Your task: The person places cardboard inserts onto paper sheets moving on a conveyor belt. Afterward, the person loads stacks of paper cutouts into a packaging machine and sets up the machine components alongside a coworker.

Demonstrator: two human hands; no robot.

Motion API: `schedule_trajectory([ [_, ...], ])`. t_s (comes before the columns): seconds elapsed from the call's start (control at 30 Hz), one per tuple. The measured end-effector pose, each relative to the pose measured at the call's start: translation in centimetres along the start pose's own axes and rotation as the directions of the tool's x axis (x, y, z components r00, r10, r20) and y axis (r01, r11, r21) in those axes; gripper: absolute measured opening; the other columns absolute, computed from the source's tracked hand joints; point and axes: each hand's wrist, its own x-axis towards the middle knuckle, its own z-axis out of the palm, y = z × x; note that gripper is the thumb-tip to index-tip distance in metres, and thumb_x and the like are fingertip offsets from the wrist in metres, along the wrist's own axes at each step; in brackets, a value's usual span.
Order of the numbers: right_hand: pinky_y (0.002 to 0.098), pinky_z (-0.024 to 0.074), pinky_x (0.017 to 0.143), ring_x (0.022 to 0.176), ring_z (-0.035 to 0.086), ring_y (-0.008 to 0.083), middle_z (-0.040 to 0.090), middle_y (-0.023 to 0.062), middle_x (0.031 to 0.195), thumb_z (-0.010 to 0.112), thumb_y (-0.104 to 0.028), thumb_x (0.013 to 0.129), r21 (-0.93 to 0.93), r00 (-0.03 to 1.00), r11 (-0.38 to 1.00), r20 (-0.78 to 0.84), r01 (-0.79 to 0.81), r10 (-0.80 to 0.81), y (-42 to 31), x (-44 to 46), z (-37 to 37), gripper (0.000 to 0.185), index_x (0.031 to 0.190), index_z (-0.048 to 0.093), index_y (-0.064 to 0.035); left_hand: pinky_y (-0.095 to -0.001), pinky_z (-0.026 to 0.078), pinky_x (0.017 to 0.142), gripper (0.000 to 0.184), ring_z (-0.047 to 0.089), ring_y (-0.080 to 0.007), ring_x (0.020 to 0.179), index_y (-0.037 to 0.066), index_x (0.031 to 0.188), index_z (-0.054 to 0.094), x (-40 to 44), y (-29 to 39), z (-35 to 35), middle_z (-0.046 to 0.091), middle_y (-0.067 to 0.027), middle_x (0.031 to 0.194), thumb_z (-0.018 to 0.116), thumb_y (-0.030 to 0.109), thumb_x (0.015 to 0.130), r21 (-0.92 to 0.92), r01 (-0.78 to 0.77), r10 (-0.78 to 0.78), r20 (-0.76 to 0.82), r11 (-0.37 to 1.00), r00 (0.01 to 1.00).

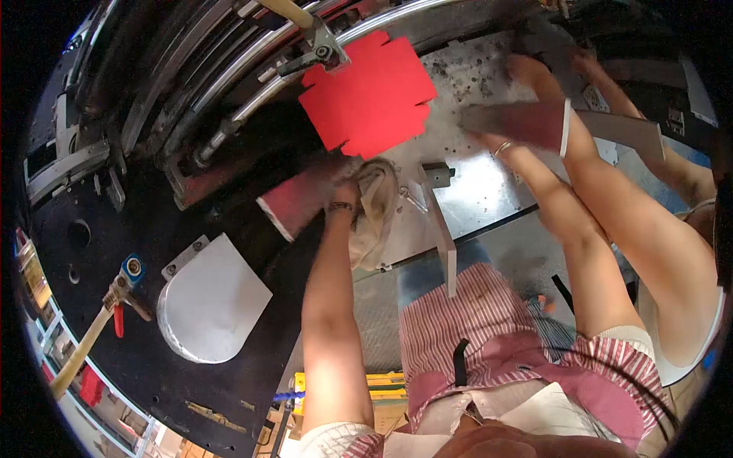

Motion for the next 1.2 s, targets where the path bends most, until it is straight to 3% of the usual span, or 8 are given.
schedule_trajectory([
  [0.13,0.0388,0.0446,0.093,0.116,0.048,0.0301,0.054,0.0148,0.121,0.061,-0.017,0.079,0.138,0.932,0.932,0.098,0.335,-0.350,-3.4,0.8,2.2,0.044,0.120,0.052,-0.0056,-0.0421,0.048,0.086,0.041,0.058,-0.0337,0.103,0.007,0.120,0.054,-0.6,4.8,-0.1,0.057,-0.0176,0.121,0.053,0.033,0.089,-0.365,-0.001,0.006,0.011,0.931,1.000],
  [0.43,0.0394,0.0483,0.090,0.116,0.048,0.0310,0.053,0.0154,0.118,0.058,-0.006,0.074,0.130,0.853,0.846,0.003,0.517,-0.522,-4.0,3.3,6.8,0.043,0.117,0.052,-0.0054,-0.0405,0.048,0.084,0.040,0.059,-0.0314,0.101,0.006,0.120,0.054,-1.1,5.4,-0.1,0.058,-0.0172,0.119,0.055,0.030,0.088,-0.455,0.030,-0.003,0.059,0.890,0.998],
  [0.47,0.0393,0.0486,0.089,0.115,0.049,0.0308,0.054,0.0153,0.116,0.057,-0.005,0.074,0.415,0.892,0.816,0.020,0.403,-0.451,-4.6,4.2,7.4,0.042,0.115,0.052,-0.0050,-0.0403,0.048,0.084,0.040,0.059,-0.0312,0.101,0.005,0.120,0.054,-1.1,5.4,-0.1,0.058,-0.0171,0.119,0.055,0.029,0.088,-0.460,0.033,-0.004,0.064,0.888,0.998],
  [0.57,0.0394,0.0495,0.088,0.112,0.051,0.0310,0.055,0.0151,0.112,0.057,-0.003,0.072,0.473,0.890,0.808,0.099,0.352,-0.445,-4.2,4.0,7.7,0.040,0.113,0.053,-0.0042,-0.0398,0.048,0.084,0.039,0.059,-0.0304,0.101,0.005,0.119,0.054,-1.4,5.4,0.1,0.059,-0.0170,0.118,0.055,0.028,0.088,-0.467,0.043,-0.008,0.076,0.883,0.997],
  [0.67,0.0402,0.0496,0.088,0.112,0.051,0.0325,0.055,0.0169,0.112,0.059,-0.002,0.071,0.178,0.888,0.918,0.244,0.355,-0.391,-7.4,4.0,-0.1,0.042,0.113,0.053,-0.0026,-0.0392,0.048,0.084,0.039,0.059,-0.0296,0.100,0.005,0.119,0.054,-1.4,5.6,0.5,0.059,-0.0169,0.117,0.056,0.027,0.087,-0.480,0.039,-0.002,0.077,0.877,0.997],
  [1.0,0.0426,0.0498,0.087,0.109,0.053,0.0342,0.057,0.0184,0.109,0.054,-0.009,0.079,0.223,0.906,0.931,0.250,0.289,-0.341,-7.7,3.9,0.5,0.034,0.112,0.055,-0.0034,-0.0374,0.048,0.082,0.038,0.060,-0.0271,0.098,0.003,0.119,0.053,-0.3,5.8,0.1,0.060,-0.0164,0.115,0.057,0.023,0.086,-0.498,0.016,0.007,0.045,0.867,0.999],
  [1.1,0.0439,0.0487,0.088,0.110,0.052,0.0358,0.056,0.0189,0.114,0.051,-0.016,0.083,0.703,0.946,0.675,0.014,0.221,-0.324,-8.4,2.5,-0.9,0.034,0.116,0.055,-0.0061,-0.0369,0.048,0.082,0.038,0.061,-0.0264,0.098,0.003,0.119,0.053,0.3,5.4,0.0,0.061,-0.0163,0.114,0.058,0.022,0.086,-0.504,0.015,0.006,0.039,0.864,0.999],
  [1.2,0.0445,0.0479,0.090,0.116,0.047,0.0359,0.052,0.0193,0.121,0.049,-0.022,0.086,0.749,0.955,0.658,0.130,0.082,-0.267,-8.7,2.4,-1.9,0.038,0.121,0.051,-0.0079,-0.0364,0.048,0.082,0.038,0.061,-0.0256,0.097,0.002,0.118,0.053,0.7,5.3,-0.3,0.061,-0.0162,0.113,0.058,0.021,0.085,-0.509,0.009,0.010,0.035,0.861,0.999],
])
